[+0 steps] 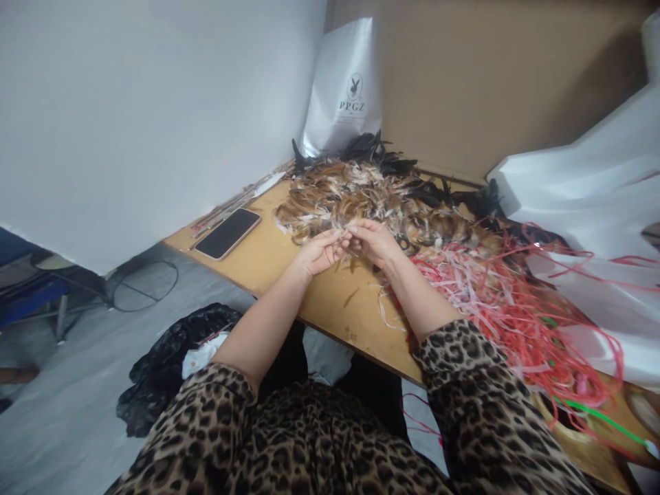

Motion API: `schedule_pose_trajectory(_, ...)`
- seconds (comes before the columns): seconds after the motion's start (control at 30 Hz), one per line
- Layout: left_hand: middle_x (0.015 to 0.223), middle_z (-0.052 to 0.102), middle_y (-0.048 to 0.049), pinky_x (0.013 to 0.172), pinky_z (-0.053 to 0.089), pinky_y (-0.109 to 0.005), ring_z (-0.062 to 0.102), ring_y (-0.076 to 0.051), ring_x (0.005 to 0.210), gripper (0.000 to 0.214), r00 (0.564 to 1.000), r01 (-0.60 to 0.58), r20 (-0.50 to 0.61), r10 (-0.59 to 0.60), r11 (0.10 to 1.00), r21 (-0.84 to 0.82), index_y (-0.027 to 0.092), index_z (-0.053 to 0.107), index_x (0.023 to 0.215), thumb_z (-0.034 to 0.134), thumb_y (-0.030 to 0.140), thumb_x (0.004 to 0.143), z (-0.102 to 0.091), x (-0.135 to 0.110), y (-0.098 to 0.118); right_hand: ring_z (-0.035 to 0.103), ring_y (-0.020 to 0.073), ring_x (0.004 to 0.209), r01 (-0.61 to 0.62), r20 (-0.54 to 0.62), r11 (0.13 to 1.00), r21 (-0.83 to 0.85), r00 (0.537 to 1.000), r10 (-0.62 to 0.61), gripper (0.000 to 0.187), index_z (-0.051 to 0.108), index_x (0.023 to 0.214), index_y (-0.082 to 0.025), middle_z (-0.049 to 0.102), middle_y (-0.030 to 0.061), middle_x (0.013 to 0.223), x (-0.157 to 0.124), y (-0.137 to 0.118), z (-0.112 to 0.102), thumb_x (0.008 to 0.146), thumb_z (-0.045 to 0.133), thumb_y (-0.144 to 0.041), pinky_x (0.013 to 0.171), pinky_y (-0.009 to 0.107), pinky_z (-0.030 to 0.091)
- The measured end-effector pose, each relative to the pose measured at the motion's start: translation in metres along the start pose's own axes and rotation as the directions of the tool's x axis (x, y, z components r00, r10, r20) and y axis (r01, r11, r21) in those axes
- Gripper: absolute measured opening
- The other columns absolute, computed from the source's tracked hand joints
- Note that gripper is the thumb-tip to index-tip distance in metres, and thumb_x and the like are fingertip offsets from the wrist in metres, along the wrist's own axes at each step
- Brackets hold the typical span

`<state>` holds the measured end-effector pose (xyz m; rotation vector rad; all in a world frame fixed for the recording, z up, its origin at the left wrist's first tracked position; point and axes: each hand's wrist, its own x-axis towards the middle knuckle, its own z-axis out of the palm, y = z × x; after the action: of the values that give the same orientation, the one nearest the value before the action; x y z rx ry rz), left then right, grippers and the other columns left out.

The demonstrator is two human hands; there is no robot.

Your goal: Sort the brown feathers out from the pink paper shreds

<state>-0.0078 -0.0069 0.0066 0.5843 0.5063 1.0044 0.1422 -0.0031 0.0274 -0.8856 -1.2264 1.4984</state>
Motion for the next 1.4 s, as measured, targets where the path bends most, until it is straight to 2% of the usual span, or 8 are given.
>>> schedule_pose_trajectory(0.1, 0.080, 0.067, -0.0049, 0.055, 0.046, -0.014, 0.063, -0.007, 0.064, 0.007, 0.995, -0.086, -0.053, 0.088, 0.995, 0.043, 0.012, 0.062, 0.081, 0.058, 0.010, 0.076, -0.003, 0.004, -0.002, 0.040, 0.0052, 0.047, 0.018, -0.076, 1.000, -0.011, 0.997, -0.019, 0.030, 0.057, 0.065, -0.016, 0.055, -0.0035, 0.055, 0.001, -0.004, -0.002, 0.054, 0.075, -0.038, 0.044, 0.020, 0.030)
schedule_pose_trajectory(0.2, 0.078, 0.068, -0.0059, 0.054, 0.046, -0.015, 0.064, -0.008, 0.064, 0.007, 0.989, -0.116, -0.080, 0.126, 0.987, 0.112, 0.010, 0.063, 0.080, 0.061, 0.012, 0.074, -0.003, 0.007, -0.004, 0.039, 0.0052, 0.044, 0.033, -0.123, 0.999, -0.042, 0.992, -0.038, 0.031, 0.054, 0.061, -0.016, 0.048, -0.0055, 0.047, 0.003, -0.004, -0.003, 0.053, 0.075, -0.038, 0.043, 0.020, 0.028)
schedule_pose_trajectory(0.47, 0.075, 0.068, -0.0062, 0.053, 0.045, -0.015, 0.064, -0.009, 0.062, 0.015, 0.987, -0.111, -0.091, 0.135, 0.966, 0.233, 0.010, 0.063, 0.082, 0.066, 0.019, 0.070, -0.002, 0.007, -0.009, 0.037, 0.0054, 0.040, 0.059, -0.182, 0.986, -0.158, 0.979, -0.088, 0.025, 0.054, 0.058, -0.016, 0.047, -0.0057, 0.043, 0.004, 0.004, 0.001, 0.059, 0.070, -0.036, 0.043, 0.021, 0.026)
schedule_pose_trajectory(0.93, 0.075, 0.068, -0.0061, 0.054, 0.044, -0.015, 0.063, -0.008, 0.062, 0.016, 0.985, -0.107, -0.101, 0.138, 0.959, 0.261, 0.009, 0.064, 0.080, 0.069, 0.018, 0.067, -0.001, 0.009, -0.011, 0.039, 0.0054, 0.042, 0.048, -0.271, 0.995, -0.083, 0.960, -0.069, 0.026, 0.056, 0.061, -0.015, 0.050, -0.0051, 0.047, 0.005, 0.012, 0.008, 0.054, 0.072, -0.035, 0.045, 0.021, 0.027)
schedule_pose_trajectory(1.17, 0.070, 0.066, -0.0049, 0.051, 0.042, -0.014, 0.061, -0.006, 0.058, 0.012, 0.977, -0.136, -0.118, 0.176, 0.947, 0.290, 0.009, 0.063, 0.074, 0.068, 0.017, 0.068, -0.001, 0.009, -0.011, 0.038, 0.0050, 0.043, 0.021, -0.231, 0.997, -0.069, 0.972, -0.036, 0.029, 0.059, 0.064, -0.015, 0.051, -0.0049, 0.047, 0.004, 0.012, 0.007, 0.052, 0.074, -0.037, 0.044, 0.021, 0.026)
schedule_pose_trajectory(1.4, 0.072, 0.067, -0.0048, 0.051, 0.043, -0.014, 0.062, -0.007, 0.060, 0.011, 0.982, -0.118, -0.115, 0.149, 0.963, 0.243, 0.010, 0.062, 0.076, 0.066, 0.017, 0.070, -0.002, 0.009, -0.010, 0.039, 0.0051, 0.043, -0.045, -0.176, 0.996, -0.074, 0.984, 0.031, 0.030, 0.061, 0.065, -0.015, 0.054, -0.0038, 0.050, 0.004, 0.010, 0.002, 0.050, 0.076, -0.036, 0.045, 0.021, 0.026)
